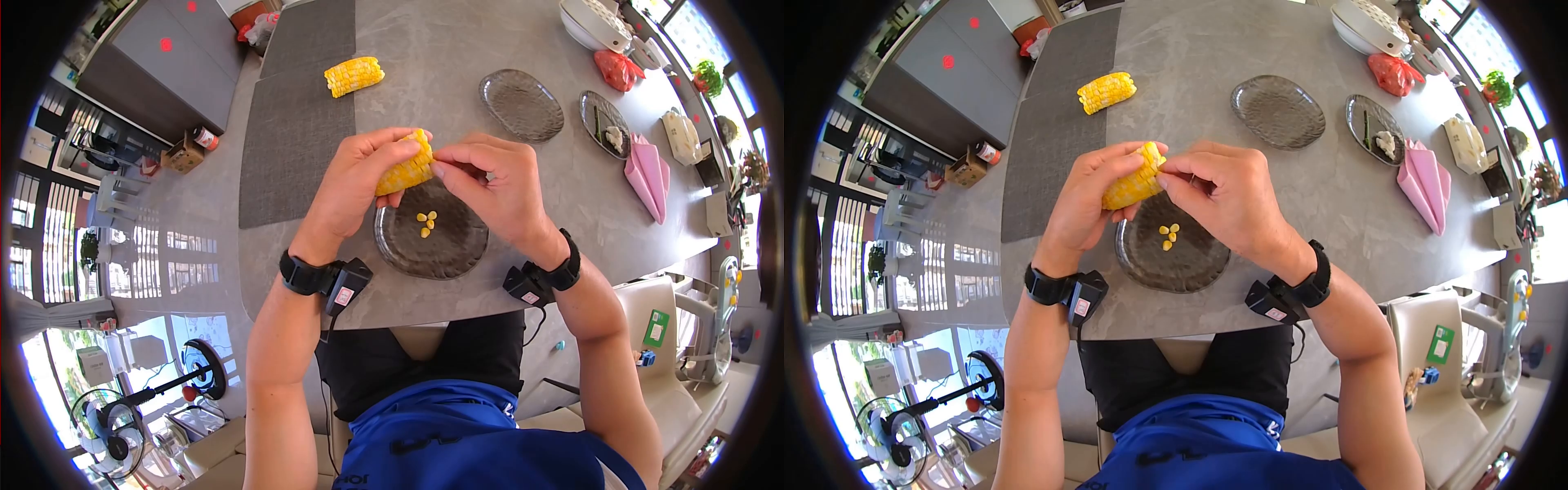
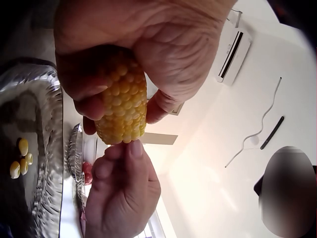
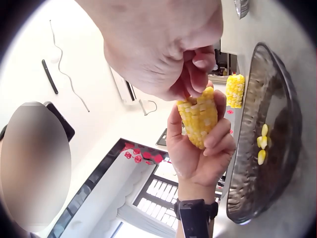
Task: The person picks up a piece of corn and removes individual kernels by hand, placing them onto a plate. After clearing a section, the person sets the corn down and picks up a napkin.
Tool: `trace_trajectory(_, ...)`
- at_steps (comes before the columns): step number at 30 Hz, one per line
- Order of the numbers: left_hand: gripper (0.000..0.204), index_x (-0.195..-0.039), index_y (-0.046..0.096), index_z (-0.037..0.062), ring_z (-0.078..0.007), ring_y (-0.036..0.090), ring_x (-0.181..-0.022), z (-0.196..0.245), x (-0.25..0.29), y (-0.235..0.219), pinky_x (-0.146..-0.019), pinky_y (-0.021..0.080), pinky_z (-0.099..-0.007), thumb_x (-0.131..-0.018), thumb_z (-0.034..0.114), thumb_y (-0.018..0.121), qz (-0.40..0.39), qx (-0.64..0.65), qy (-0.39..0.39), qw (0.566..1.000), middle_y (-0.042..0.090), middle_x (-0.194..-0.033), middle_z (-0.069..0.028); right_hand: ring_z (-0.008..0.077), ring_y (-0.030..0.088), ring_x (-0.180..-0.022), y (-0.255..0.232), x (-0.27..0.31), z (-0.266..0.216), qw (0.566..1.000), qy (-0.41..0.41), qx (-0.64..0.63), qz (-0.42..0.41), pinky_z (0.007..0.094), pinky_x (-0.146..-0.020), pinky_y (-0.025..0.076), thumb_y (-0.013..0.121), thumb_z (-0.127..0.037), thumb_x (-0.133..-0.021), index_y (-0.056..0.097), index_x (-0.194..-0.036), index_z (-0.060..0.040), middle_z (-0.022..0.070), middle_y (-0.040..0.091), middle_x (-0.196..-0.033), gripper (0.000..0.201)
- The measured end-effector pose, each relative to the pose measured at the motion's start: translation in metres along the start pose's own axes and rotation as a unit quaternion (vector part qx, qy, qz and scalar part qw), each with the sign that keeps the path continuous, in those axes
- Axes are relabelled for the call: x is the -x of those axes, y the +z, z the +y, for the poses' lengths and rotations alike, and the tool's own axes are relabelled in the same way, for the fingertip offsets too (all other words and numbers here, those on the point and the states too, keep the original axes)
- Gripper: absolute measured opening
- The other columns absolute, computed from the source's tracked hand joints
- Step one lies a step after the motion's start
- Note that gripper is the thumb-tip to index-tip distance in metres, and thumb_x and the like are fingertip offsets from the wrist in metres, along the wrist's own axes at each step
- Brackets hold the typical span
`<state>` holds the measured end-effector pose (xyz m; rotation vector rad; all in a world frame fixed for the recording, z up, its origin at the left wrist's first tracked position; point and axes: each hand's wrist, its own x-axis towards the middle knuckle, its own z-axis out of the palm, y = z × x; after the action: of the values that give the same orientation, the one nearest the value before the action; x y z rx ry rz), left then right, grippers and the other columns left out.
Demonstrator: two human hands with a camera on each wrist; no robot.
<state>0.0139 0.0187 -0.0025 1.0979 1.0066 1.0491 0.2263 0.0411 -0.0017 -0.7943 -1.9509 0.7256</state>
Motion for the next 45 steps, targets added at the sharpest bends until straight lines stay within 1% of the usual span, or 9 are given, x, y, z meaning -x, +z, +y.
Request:
trace_trajectory(6, 0.043, -0.118, 0.076, 0.0023, -0.0033, 0.055, -0.059, -0.002, 0.0, 0.002, -0.048, 0.04, -0.0189, -0.104, 0.04, 0.063, 0.004, -0.013, 0.003, 1.0, 0.069, -0.083, -0.0012, 0.0141, 0.062, -0.061, 0.001, 0.002, 0.003, 0.999, -0.001, -0.033, -0.001, 0.0292, -0.056, 0.048, 0.077, -0.002, -0.088, 0.076, -0.096, 0.0001, 0.0096, 0.069, -0.076, 0.008)
trace_trajectory(12, 0.043, -0.115, 0.076, 0.0022, -0.0028, 0.052, -0.056, 0.0, 0.001, 0.001, -0.046, 0.037, -0.0184, -0.108, 0.04, 0.057, -0.031, 0.028, -0.021, 0.999, 0.07, -0.082, -0.0019, 0.0064, 0.061, -0.061, -0.009, 0.0, -0.011, 0.974, 0.147, -0.161, -0.058, 0.0226, -0.055, 0.048, 0.075, -0.006, -0.094, 0.077, -0.098, 0.003, 0.0056, 0.073, -0.076, 0.01)
trace_trajectory(18, 0.049, -0.117, 0.073, -0.0008, -0.0054, 0.049, -0.053, 0.006, 0.001, -0.001, -0.044, 0.035, -0.02, -0.109, 0.042, 0.051, -0.056, 0.093, -0.043, 0.993, 0.072, -0.087, -0.0071, 0.005, 0.061, -0.063, -0.018, -0.005, -0.005, 0.956, 0.172, -0.233, -0.052, 0.0224, -0.055, 0.048, 0.074, -0.006, -0.094, 0.078, -0.101, 0.0021, 0.0043, 0.074, -0.079, 0.012)
trace_trajectory(21, 0.051, -0.121, 0.069, -0.0012, -0.0075, 0.048, -0.051, 0.006, -0.001, -0.002, -0.044, 0.033, -0.0197, -0.11, 0.043, 0.047, -0.016, 0.139, -0.041, 0.989, 0.072, -0.093, -0.0111, 0.0101, 0.062, -0.061, -0.018, -0.005, 0.002, 0.995, -0.019, -0.096, -0.028, 0.0268, -0.055, 0.047, 0.076, -0.005, -0.09, 0.079, -0.099, -0.0015, 0.006, 0.072, -0.078, 0.009)
trace_trajectory(25, 0.049, -0.123, 0.066, 0.0003, -0.0083, 0.048, -0.051, 0.002, -0.005, -0.009, -0.045, 0.034, -0.0191, -0.11, 0.043, 0.046, 0.025, 0.183, -0.014, 0.983, 0.072, -0.1, -0.0158, 0.0308, 0.063, -0.067, -0.006, -0.003, 0.001, 0.978, -0.116, -0.025, -0.17, 0.0384, -0.06, 0.05, 0.077, -0.005, -0.085, 0.075, -0.089, -0.0049, 0.0108, 0.066, -0.076, 0.005)
trace_trajectory(29, 0.047, -0.122, 0.066, 0.0006, -0.0088, 0.049, -0.053, 0.001, -0.005, -0.012, -0.046, 0.036, -0.0201, -0.109, 0.042, 0.048, 0.009, 0.201, -0.008, 0.98, 0.073, -0.101, -0.0169, 0.0329, 0.067, -0.074, 0.001, 0.002, 0.01, 0.952, -0.16, 0.045, -0.257, 0.0448, -0.063, 0.051, 0.075, -0.008, -0.087, 0.072, -0.089, -0.005, 0.0098, 0.066, -0.081, 0.005)
trace_trajectory(32, 0.043, -0.118, 0.068, 0.0008, -0.0089, 0.052, -0.057, 0.0, -0.005, -0.011, -0.048, 0.039, -0.0214, -0.107, 0.04, 0.052, 0.004, 0.209, -0.005, 0.978, 0.074, -0.097, -0.0144, 0.0325, 0.064, -0.069, 0.001, 0.0, 0.008, 0.958, -0.162, 0.037, -0.232, 0.0427, -0.06, 0.05, 0.077, -0.01, -0.087, 0.072, -0.087, -0.0049, 0.0091, 0.065, -0.078, 0.008)
trace_trajectory(38, 0.044, -0.123, 0.068, -0.0013, -0.0073, 0.056, -0.062, 0.001, -0.002, -0.006, -0.046, 0.038, -0.0207, -0.107, 0.037, 0.052, -0.007, 0.133, -0.027, 0.991, 0.073, -0.099, -0.0099, 0.0187, 0.056, -0.055, -0.005, -0.002, -0.003, 0.995, -0.095, 0.042, 0.014, 0.0318, -0.052, 0.042, 0.09, -0.014, -0.078, 0.074, -0.087, -0.0058, 0.0063, 0.061, -0.07, 0.021)
trace_trajectory(45, 0.036, -0.114, 0.076, 0.0006, -0.0053, 0.052, -0.052, 0.003, 0.001, 0.003, -0.044, 0.037, -0.0194, -0.104, 0.031, 0.06, -0.021, 0.076, -0.04, 0.996, 0.069, -0.081, -0.0033, 0.0082, 0.059, -0.063, -0.004, -0.002, -0.002, 0.999, 0.009, -0.035, -0.024, 0.0245, -0.058, 0.047, 0.091, -0.011, -0.08, 0.076, -0.092, -0.0034, 0.0029, 0.068, -0.078, 0.021)
